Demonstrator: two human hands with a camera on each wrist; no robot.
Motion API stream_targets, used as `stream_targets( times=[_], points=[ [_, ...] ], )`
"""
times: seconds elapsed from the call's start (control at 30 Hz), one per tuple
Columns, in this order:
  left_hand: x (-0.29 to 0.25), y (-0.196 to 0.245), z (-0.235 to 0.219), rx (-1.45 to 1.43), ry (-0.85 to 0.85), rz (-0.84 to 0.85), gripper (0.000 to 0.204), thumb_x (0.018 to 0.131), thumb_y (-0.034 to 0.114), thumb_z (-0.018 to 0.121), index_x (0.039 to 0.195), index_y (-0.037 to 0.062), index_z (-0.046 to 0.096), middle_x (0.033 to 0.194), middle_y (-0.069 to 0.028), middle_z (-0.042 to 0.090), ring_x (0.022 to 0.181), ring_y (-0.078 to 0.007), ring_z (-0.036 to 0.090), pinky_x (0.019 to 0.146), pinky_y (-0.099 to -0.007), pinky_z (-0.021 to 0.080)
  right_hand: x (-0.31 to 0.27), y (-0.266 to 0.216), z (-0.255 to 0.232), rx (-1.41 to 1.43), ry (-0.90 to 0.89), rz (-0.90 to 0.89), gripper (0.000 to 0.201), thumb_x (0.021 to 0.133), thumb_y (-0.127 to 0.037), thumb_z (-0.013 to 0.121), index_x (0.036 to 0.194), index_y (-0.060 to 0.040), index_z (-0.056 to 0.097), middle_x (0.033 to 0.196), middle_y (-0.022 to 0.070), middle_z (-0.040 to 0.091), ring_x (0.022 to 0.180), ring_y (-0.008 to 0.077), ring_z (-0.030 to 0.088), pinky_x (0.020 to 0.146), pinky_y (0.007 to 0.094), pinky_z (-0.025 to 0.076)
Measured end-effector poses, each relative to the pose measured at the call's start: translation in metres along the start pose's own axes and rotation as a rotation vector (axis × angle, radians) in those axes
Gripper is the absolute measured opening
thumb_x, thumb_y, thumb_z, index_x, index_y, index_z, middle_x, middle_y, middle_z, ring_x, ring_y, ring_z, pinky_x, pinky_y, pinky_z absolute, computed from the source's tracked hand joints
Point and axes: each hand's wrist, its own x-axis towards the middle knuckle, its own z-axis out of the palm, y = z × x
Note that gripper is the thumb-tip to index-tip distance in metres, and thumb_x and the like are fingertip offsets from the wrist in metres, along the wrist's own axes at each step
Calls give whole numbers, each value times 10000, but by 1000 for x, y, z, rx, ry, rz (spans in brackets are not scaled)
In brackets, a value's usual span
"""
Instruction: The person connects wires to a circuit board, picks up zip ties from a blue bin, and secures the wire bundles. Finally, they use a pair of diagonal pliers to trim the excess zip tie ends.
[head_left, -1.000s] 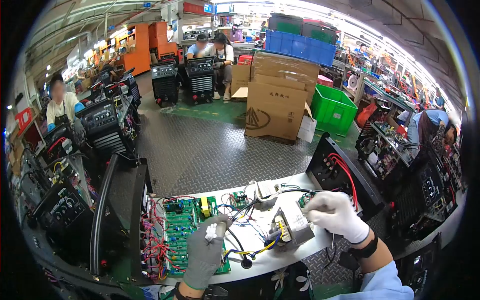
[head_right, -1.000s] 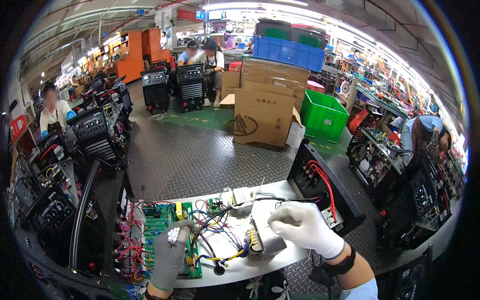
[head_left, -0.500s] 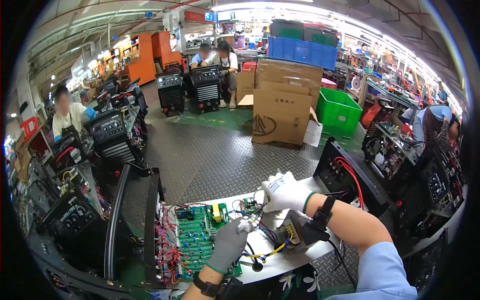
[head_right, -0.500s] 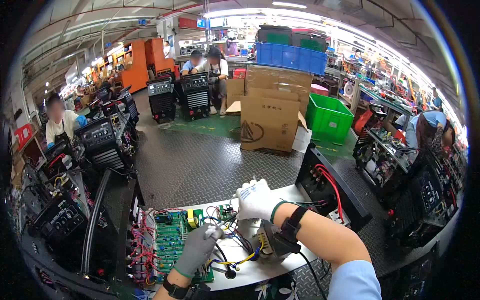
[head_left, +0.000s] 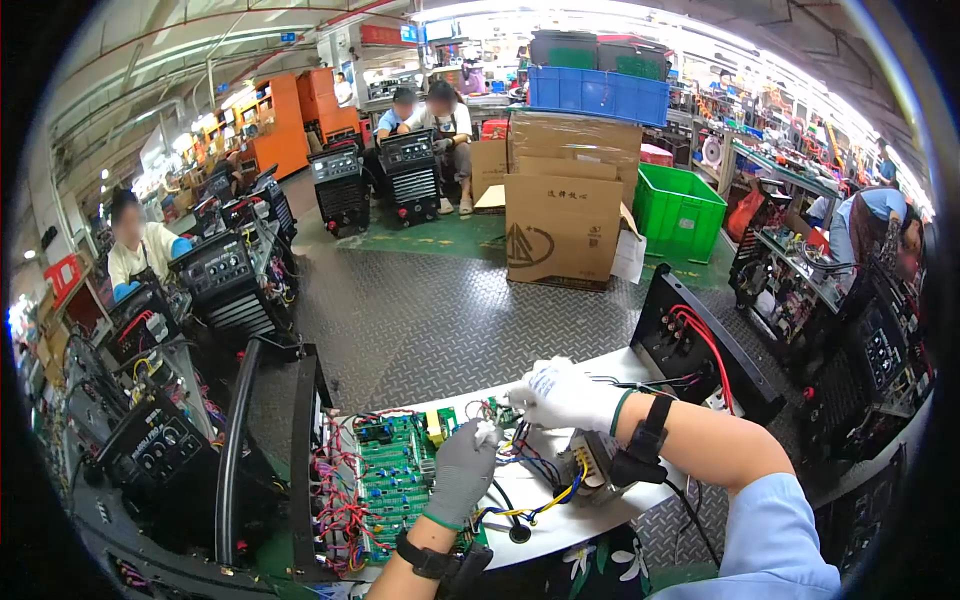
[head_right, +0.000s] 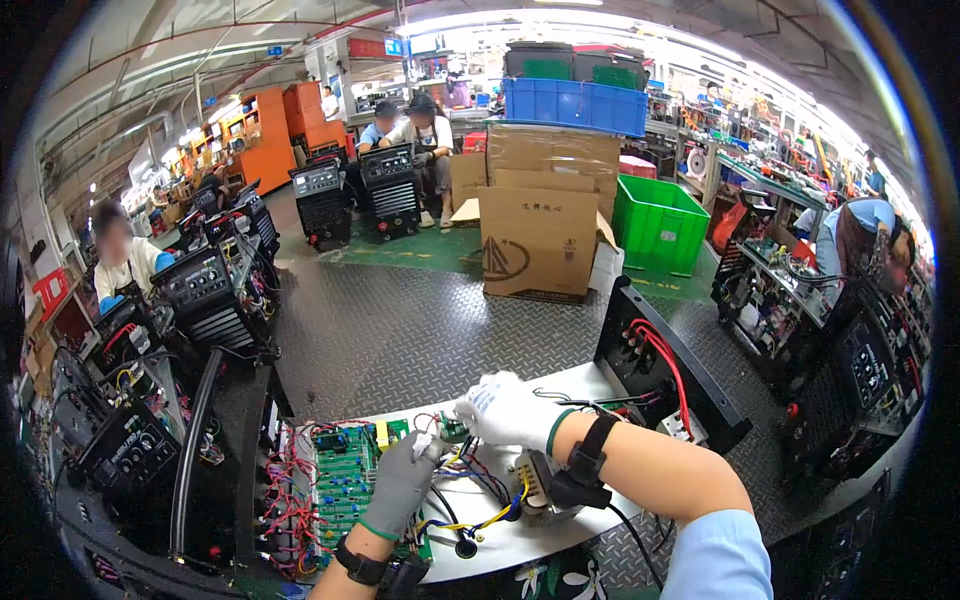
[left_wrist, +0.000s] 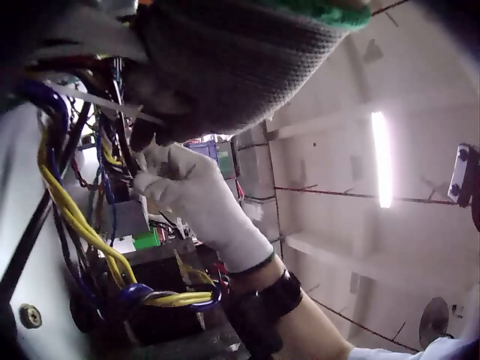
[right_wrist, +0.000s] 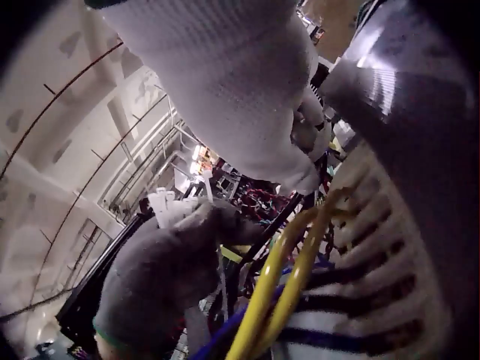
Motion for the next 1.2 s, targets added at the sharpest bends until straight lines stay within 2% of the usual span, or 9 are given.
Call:
stream_targets(
  times=[0.1, 0.27, 0.4, 0.53, 0.73, 0.87, 1.0, 1.07, 1.2],
  points=[
    [-2, 16, 0, 24, 37, 17, 287, 842, 255, 565, 966, 2, 622, 810, -191, 648, 757, -325, 641, 667, -392, 492, 19, 17, 33, 17, 89, -138, 244, 771, -171, 591, 996, -114, 666, 903, 136, 662, 881, 312, 641, 778, 397, 492],
    [-2, 23, 12, 22, -214, -118, 253, 848, 249, 583, 803, 15, 665, 604, -71, 635, 558, -163, 615, 557, -332, 470, 12, 25, 16, 136, 31, -184, 249, 777, -160, 570, 1001, -112, 667, 892, 139, 662, 856, 332, 637, 749, 396, 503],
    [5, 7, 23, -80, -130, -149, 244, 830, 213, 566, 780, -7, 657, 608, -84, 634, 517, -171, 594, 497, -311, 467, 13, 34, 6, 304, -80, -307, 182, 792, -203, 569, 882, -84, 674, 844, 155, 654, 808, 335, 631, 707, 406, 494],
    [1, 26, 16, -124, -217, -307, 268, 823, 246, 538, 832, -6, 630, 642, -104, 665, 602, -220, 642, 601, -363, 495, 19, 30, 17, 144, 95, -366, 177, 800, -186, 548, 835, -65, 672, 836, 144, 657, 786, 337, 622, 706, 404, 494],
    [-10, 29, 15, -40, -198, -137, 264, 845, 226, 540, 869, -19, 634, 652, -92, 671, 625, -184, 651, 613, -326, 497, 26, 34, 11, 175, -77, -361, 154, 774, -147, 553, 810, -47, 663, 828, 149, 656, 763, 335, 617, 693, 410, 488],
    [-9, 4, 47, -471, -219, -392, 176, 837, 138, 575, 854, -25, 641, 697, -70, 663, 611, -130, 607, 552, -267, 462, 62, 59, 47, 96, -43, -623, 178, 795, -175, 520, 847, -45, 630, 814, 169, 639, 775, 359, 603, 715, 419, 471],
    [0, -23, 92, -338, 109, -189, 154, 872, 112, 575, 893, -32, 625, 727, -86, 643, 614, -168, 622, 526, -292, 482, 51, 52, 33, 173, -58, -603, 180, 783, -171, 531, 849, -33, 626, 816, 171, 640, 777, 356, 604, 720, 418, 469],
    [2, -11, 107, -590, 106, -337, 157, 881, 121, 588, 904, -32, 616, 751, -74, 629, 636, -165, 615, 530, -299, 483, 44, 45, 25, 235, -28, -420, 139, 704, -135, 621, 802, -49, 671, 823, 139, 656, 795, 312, 633, 729, 362, 516],
    [8, -3, 119, -900, 349, -566, 171, 880, 139, 607, 922, -26, 599, 805, -74, 620, 653, -159, 604, 541, -294, 485, 42, 41, 24, 170, -93, -253, 226, 752, -173, 535, 895, -55, 664, 882, 169, 655, 838, 353, 620, 744, 418, 469]
  ],
)
